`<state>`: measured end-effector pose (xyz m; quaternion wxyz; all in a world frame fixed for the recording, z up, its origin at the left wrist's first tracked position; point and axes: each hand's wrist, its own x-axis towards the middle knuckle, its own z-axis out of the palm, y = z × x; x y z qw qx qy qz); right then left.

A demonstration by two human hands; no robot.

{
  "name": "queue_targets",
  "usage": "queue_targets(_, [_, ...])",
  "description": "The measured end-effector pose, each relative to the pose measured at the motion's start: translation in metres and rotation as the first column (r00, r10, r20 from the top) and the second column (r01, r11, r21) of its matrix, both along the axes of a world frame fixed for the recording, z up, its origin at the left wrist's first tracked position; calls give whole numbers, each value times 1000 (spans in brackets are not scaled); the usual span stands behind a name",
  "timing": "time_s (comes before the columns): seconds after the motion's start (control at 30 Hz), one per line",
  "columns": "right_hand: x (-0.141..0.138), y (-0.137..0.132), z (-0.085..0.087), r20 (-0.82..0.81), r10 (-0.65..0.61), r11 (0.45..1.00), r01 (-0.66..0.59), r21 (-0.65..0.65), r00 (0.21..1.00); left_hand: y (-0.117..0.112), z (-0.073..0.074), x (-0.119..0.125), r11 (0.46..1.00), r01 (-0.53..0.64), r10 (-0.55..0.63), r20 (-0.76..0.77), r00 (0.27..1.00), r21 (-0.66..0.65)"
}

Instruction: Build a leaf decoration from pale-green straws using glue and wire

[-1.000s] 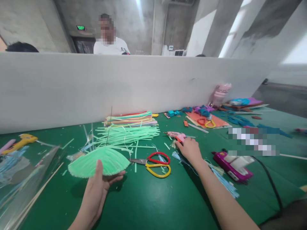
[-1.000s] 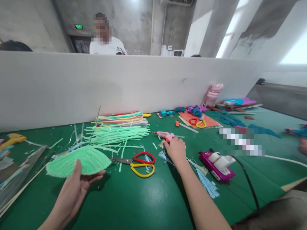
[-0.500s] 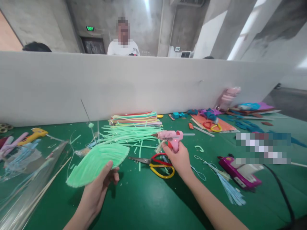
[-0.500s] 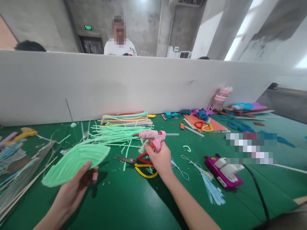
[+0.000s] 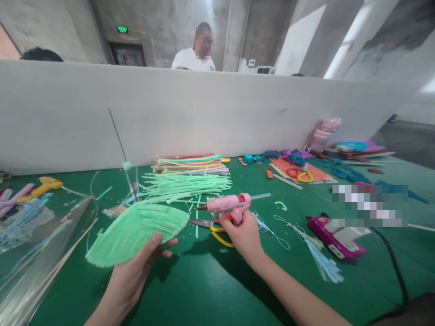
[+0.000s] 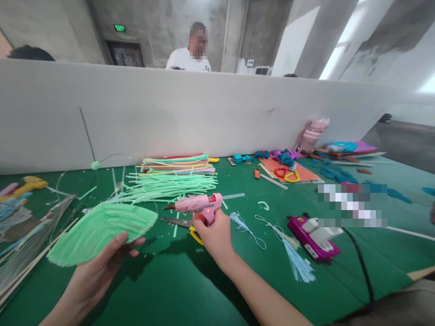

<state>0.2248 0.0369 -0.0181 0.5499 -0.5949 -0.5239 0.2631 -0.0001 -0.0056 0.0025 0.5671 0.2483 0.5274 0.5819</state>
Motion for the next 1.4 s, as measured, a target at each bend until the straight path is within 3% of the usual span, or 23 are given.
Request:
queue_targets(0.4, [1, -2, -1, 144, -19, 998, 10, 66, 989, 1, 0, 0, 999, -15, 17, 58, 998, -39])
queue_targets(1.4, [1, -2, 0, 147, 5, 998, -14, 62, 989, 0, 5, 2, 1000, -12, 12, 7, 1000, 14])
